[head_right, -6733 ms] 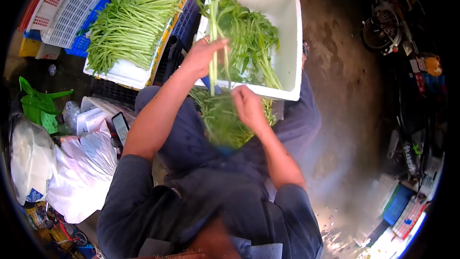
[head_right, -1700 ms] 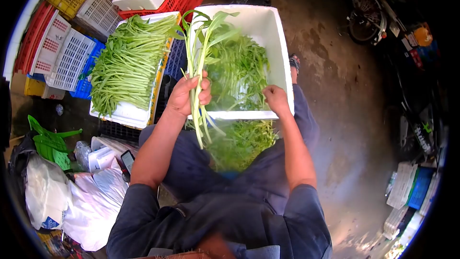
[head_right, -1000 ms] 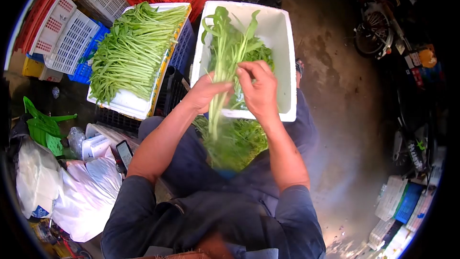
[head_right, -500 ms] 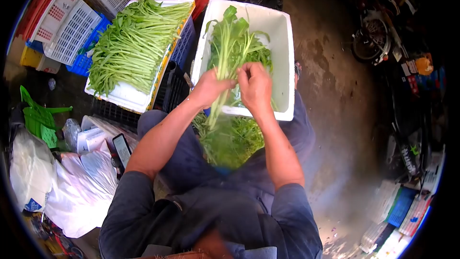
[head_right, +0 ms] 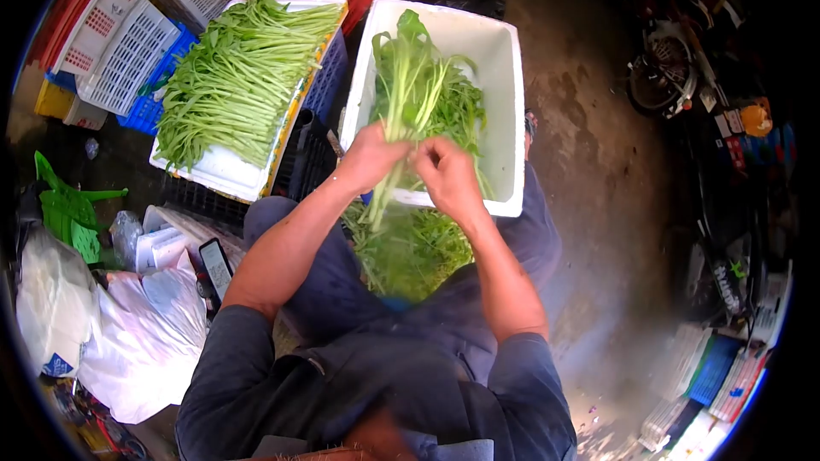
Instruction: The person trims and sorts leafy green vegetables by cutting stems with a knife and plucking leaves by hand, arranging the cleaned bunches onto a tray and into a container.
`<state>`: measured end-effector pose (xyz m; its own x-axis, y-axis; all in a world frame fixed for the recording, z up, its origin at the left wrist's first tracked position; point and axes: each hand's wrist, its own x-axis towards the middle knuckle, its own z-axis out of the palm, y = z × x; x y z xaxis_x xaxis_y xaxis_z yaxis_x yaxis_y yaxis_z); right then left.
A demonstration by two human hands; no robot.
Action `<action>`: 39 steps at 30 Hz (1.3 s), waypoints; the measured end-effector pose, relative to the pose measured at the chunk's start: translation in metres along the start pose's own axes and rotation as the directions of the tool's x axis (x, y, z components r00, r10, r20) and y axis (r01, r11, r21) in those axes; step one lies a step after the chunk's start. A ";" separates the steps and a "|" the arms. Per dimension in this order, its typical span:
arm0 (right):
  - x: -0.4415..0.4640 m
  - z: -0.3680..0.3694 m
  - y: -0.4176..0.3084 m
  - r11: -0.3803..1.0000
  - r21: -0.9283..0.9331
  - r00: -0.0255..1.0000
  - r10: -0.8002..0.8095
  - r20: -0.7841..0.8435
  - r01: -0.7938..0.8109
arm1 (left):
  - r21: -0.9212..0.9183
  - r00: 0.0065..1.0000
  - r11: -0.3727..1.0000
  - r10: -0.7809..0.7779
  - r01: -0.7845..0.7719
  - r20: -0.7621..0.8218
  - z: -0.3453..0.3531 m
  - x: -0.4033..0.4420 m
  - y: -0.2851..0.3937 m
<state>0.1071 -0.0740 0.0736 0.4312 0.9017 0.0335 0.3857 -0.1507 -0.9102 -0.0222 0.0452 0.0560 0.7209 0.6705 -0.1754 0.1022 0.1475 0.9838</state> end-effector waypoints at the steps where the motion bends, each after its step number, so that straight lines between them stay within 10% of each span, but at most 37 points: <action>1: 0.004 -0.001 -0.001 1.000 -0.017 0.997 -0.024 -0.074 0.022 | -0.020 1.000 1.000 -0.003 0.003 0.013 0.002 0.000 -0.001; 15: 0.026 -0.001 -0.004 0.942 -0.258 0.943 -0.269 -0.196 0.216 | 0.176 0.999 0.984 0.036 -0.036 0.002 0.006 -0.004 0.007; 30: -0.010 -0.003 0.017 0.914 0.374 0.987 0.160 0.020 -0.155 | 0.180 0.997 0.981 0.062 -0.068 0.034 0.007 -0.003 -0.004; 39: -0.017 -0.007 0.018 0.862 0.501 0.994 0.105 -0.037 -0.072 | -0.419 0.915 0.866 -0.101 0.274 0.390 -0.001 0.003 -0.005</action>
<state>0.1128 -0.0947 0.0592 0.4988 0.8654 -0.0468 -0.1073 0.0081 -0.9942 -0.0215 0.0470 0.0504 0.9169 0.3148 -0.2453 -0.0007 0.6159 0.7878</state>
